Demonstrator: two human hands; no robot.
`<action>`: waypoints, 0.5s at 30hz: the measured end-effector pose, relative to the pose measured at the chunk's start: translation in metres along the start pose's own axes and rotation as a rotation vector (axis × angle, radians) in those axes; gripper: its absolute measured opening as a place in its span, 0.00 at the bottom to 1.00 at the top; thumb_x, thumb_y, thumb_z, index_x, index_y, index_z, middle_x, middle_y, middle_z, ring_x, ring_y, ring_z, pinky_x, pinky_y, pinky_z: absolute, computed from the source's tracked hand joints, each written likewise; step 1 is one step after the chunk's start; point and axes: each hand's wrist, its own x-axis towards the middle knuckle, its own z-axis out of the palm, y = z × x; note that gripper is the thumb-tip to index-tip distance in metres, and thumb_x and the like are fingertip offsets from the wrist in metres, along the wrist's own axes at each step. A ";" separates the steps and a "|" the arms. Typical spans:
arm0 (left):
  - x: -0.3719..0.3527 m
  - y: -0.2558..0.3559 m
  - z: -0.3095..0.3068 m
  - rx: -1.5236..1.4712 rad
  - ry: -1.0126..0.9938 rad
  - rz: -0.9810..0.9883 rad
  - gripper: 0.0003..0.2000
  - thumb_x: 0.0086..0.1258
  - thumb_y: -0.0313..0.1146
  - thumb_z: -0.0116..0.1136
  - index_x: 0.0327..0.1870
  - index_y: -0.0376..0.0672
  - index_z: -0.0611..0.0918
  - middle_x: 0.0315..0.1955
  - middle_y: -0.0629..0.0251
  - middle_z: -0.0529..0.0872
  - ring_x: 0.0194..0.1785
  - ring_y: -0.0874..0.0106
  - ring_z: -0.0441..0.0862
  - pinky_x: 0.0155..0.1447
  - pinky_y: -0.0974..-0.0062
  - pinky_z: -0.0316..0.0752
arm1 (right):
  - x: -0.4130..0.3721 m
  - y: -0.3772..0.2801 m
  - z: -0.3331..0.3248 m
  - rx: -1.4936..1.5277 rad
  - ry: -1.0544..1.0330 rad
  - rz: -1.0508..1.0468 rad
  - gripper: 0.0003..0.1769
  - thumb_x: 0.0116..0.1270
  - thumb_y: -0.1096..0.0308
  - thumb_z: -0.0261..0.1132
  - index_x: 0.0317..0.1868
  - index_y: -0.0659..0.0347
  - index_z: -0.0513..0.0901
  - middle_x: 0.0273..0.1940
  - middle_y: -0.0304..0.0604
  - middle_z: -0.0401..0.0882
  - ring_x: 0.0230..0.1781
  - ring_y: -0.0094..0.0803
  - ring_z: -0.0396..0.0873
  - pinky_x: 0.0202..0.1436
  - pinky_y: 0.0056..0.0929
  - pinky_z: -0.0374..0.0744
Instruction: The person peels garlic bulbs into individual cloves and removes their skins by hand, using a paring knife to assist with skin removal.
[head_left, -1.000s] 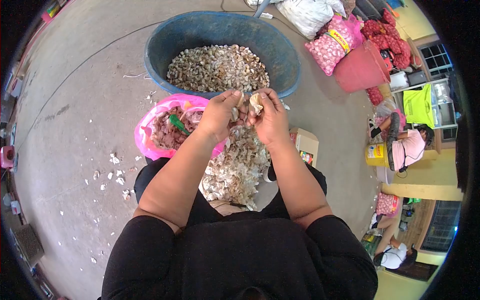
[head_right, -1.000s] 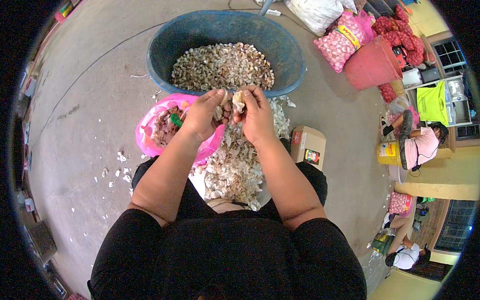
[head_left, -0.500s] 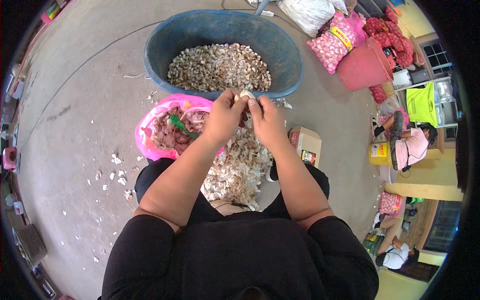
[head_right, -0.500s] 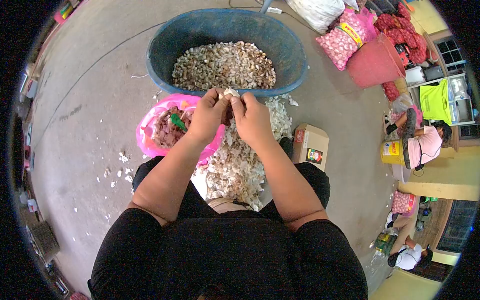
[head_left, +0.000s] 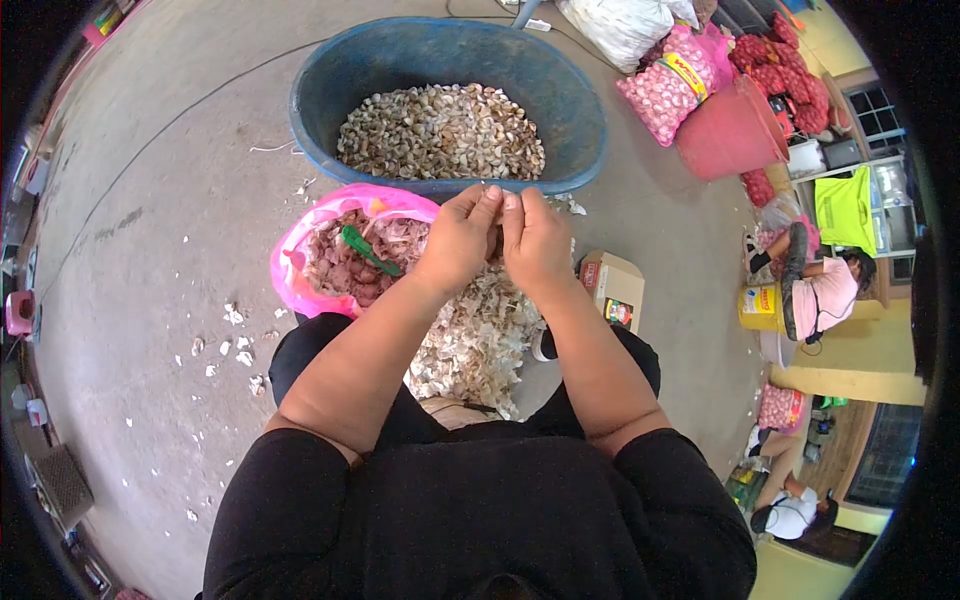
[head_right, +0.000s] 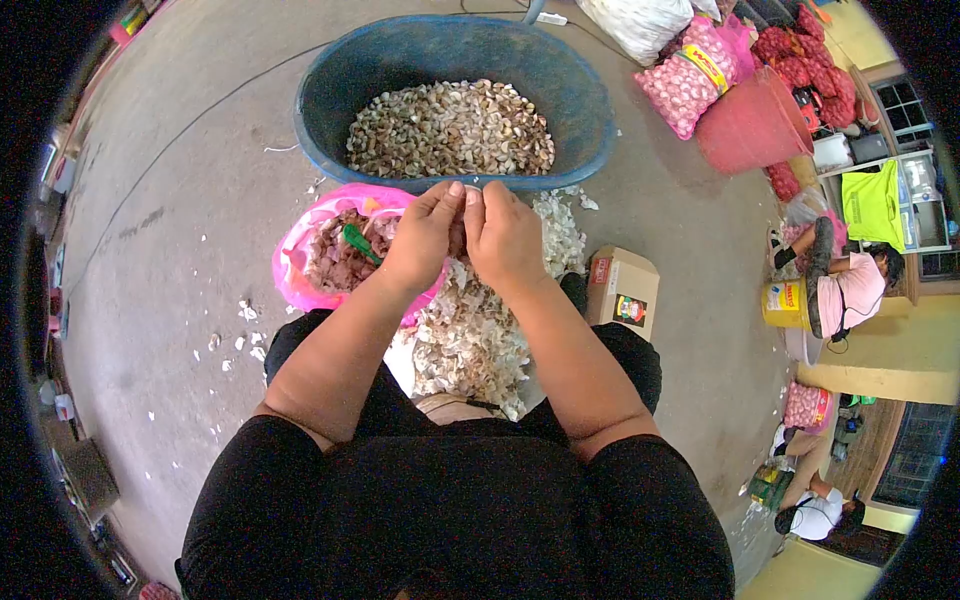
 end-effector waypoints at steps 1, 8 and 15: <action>0.000 -0.002 0.000 -0.061 -0.022 -0.007 0.12 0.69 0.39 0.42 0.31 0.41 0.73 0.18 0.71 0.74 0.19 0.84 0.67 0.20 0.85 0.61 | 0.000 -0.001 -0.001 0.015 0.001 -0.012 0.12 0.61 0.66 0.53 0.23 0.63 0.65 0.19 0.52 0.70 0.20 0.51 0.71 0.22 0.43 0.68; -0.005 0.007 0.006 -0.364 -0.125 -0.139 0.13 0.68 0.42 0.41 0.34 0.43 0.72 0.17 0.70 0.73 0.15 0.79 0.68 0.18 0.83 0.61 | 0.002 -0.008 -0.011 0.110 -0.012 -0.028 0.12 0.60 0.69 0.54 0.22 0.63 0.64 0.18 0.52 0.69 0.19 0.48 0.70 0.20 0.38 0.67; 0.002 0.001 -0.010 -0.592 -0.233 -0.173 0.12 0.66 0.44 0.45 0.35 0.44 0.72 0.20 0.70 0.74 0.20 0.78 0.71 0.21 0.82 0.64 | -0.002 -0.002 -0.013 0.578 -0.145 0.128 0.09 0.59 0.71 0.58 0.24 0.63 0.68 0.16 0.43 0.67 0.15 0.30 0.68 0.20 0.27 0.67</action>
